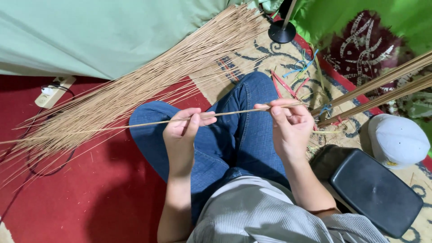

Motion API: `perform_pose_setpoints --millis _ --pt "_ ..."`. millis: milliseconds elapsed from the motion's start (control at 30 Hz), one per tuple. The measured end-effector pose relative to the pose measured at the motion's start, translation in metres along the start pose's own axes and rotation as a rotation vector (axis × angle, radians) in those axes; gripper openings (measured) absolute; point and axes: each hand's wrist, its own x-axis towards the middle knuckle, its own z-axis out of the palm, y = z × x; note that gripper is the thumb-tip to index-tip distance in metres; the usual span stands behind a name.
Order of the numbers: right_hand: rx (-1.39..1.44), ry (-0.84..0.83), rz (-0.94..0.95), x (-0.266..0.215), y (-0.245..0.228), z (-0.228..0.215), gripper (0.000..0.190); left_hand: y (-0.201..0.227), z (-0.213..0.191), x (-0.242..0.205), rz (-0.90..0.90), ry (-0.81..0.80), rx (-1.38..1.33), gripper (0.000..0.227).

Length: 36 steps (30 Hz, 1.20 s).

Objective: The person is bundling thin wooden sticks with ribbon and weaving them together to form a mat or screen while sitting on the floor.

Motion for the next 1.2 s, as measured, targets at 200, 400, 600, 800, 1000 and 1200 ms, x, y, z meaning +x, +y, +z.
perform_pose_setpoints --millis 200,400,600,800,1000,1200 --pt "0.002 -0.014 -0.008 -0.004 0.004 -0.001 0.010 -0.021 -0.013 -0.005 -0.086 0.024 -0.065 0.029" --pt "-0.049 -0.143 -0.066 0.005 0.002 -0.003 0.023 -0.044 -0.007 -0.002 -0.130 0.049 -0.157 0.028" --pt "0.032 -0.209 0.020 0.014 -0.008 -0.016 0.052 -0.049 -0.001 0.001 -0.074 0.000 -0.152 0.022" --pt "0.047 -0.037 0.119 0.012 0.001 -0.023 0.036 -0.058 -0.008 0.000 -0.101 0.010 -0.096 0.027" --pt "-0.014 0.089 0.097 0.013 0.006 -0.023 0.020 -0.054 -0.008 0.002 -0.135 0.011 -0.092 0.030" --pt "-0.074 0.050 0.013 0.011 0.004 -0.019 0.018 -0.047 -0.006 0.002 -0.172 0.036 -0.037 0.039"
